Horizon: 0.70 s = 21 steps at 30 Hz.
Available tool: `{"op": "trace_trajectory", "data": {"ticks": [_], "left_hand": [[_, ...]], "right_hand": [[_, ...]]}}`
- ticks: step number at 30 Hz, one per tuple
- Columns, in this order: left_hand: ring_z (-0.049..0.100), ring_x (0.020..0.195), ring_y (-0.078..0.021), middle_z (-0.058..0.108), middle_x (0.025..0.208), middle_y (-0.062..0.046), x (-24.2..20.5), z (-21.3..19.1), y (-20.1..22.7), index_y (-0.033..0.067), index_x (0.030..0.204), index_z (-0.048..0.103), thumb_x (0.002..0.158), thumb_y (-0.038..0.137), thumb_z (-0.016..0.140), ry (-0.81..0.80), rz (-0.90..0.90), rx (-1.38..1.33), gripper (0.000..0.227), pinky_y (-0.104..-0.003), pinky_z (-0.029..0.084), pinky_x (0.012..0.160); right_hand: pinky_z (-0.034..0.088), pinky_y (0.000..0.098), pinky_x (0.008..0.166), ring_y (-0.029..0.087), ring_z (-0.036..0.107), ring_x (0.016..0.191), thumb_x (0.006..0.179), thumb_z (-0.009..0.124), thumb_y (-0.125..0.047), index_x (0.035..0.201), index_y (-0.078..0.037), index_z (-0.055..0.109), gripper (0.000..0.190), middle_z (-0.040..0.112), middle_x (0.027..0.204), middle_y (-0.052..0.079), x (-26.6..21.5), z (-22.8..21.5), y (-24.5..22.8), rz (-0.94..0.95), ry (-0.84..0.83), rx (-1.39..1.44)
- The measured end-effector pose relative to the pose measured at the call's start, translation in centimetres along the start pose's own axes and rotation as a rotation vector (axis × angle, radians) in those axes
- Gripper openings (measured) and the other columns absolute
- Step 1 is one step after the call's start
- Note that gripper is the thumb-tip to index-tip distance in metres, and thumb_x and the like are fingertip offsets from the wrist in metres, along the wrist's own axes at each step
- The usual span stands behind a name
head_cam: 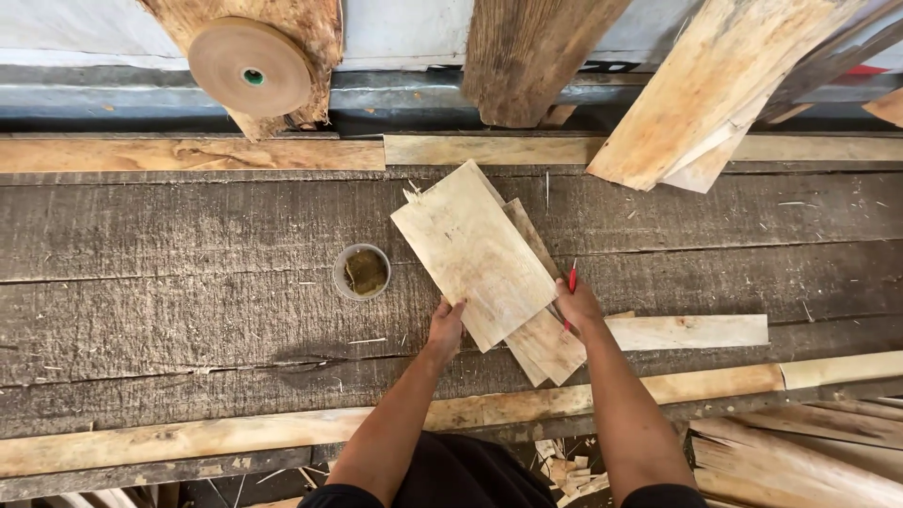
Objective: The person is cutting and arranging thin wood veneer strips to create a flat wooden panel.
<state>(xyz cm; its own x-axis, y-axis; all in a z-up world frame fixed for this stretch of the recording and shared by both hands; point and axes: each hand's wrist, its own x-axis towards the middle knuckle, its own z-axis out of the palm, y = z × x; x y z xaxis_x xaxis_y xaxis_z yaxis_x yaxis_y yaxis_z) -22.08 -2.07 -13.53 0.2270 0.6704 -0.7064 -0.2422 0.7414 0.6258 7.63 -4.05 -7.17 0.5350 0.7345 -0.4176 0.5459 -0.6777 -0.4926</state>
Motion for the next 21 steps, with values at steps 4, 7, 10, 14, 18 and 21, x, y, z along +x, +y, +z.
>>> {"op": "trace_trajectory", "data": {"ticks": [4, 7, 10, 14, 18, 21], "left_hand": [[0.047, 0.056, -0.0096, 0.063, 0.083, -0.002, 1.1, -0.9, -1.4, 0.0051, 0.119, 0.066, 0.105, 0.024, 0.059, 0.015, -0.035, -0.004, 0.025, -0.028, 0.043, 0.049], [0.052, 0.059, -0.0111, 0.066, 0.086, -0.005, 0.5, -0.8, -1.6, -0.0008, 0.115, 0.064, 0.106, 0.024, 0.061, -0.001, 0.033, 0.009, 0.026, -0.029, 0.044, 0.052], [0.051, 0.061, -0.0104, 0.069, 0.087, -0.005, -2.1, 0.3, 0.3, 0.0035, 0.113, 0.066, 0.104, 0.028, 0.06, 0.036, -0.08, 0.072, 0.027, -0.027, 0.047, 0.056], [0.05, 0.062, -0.0107, 0.068, 0.086, -0.004, -2.1, 0.4, -0.6, 0.0039, 0.112, 0.064, 0.103, 0.03, 0.063, 0.059, -0.029, 0.066, 0.027, -0.029, 0.045, 0.056], [0.051, 0.062, -0.0122, 0.068, 0.088, -0.007, -2.0, 0.8, -1.6, 0.0022, 0.115, 0.064, 0.102, 0.029, 0.064, 0.128, 0.027, 0.148, 0.03, -0.03, 0.044, 0.055], [0.06, 0.068, -0.0107, 0.075, 0.099, -0.005, -3.8, 1.8, -0.2, 0.0057, 0.12, 0.064, 0.1, 0.027, 0.064, 0.155, 0.034, 0.139, 0.03, -0.029, 0.05, 0.06]], "right_hand": [[0.053, 0.0489, 0.095, 0.038, 0.073, 0.104, 0.102, 0.05, -0.056, 0.125, -0.004, 0.07, 0.06, 0.075, 0.11, 0.024, -0.5, -1.0, 0.1, 0.179, -0.202, 0.105], [0.049, 0.0457, 0.092, 0.029, 0.064, 0.105, 0.099, 0.048, -0.065, 0.137, -0.01, 0.059, 0.068, 0.067, 0.112, 0.012, -1.1, -1.2, 0.3, 0.173, -0.252, 0.16], [0.051, 0.0461, 0.089, 0.03, 0.067, 0.099, 0.096, 0.046, -0.069, 0.135, -0.01, 0.061, 0.072, 0.073, 0.108, 0.014, -2.4, -1.4, -0.1, 0.236, -0.333, 0.264], [0.049, 0.0464, 0.088, 0.028, 0.064, 0.1, 0.097, 0.047, -0.071, 0.134, -0.005, 0.064, 0.078, 0.069, 0.111, 0.016, -4.0, -0.7, -0.5, 0.302, -0.46, 0.302], [0.048, 0.038, 0.089, 0.018, 0.062, 0.101, 0.094, 0.059, -0.061, 0.135, -0.007, 0.062, 0.067, 0.07, 0.112, 0.004, -3.4, 3.2, 2.6, 0.179, -0.462, 0.519], [0.049, 0.036, 0.08, 0.018, 0.057, 0.09, 0.096, 0.067, -0.05, 0.131, -0.004, 0.066, 0.057, 0.066, 0.105, 0.005, -3.3, 5.2, 4.3, 0.176, -0.366, 0.726]]}}
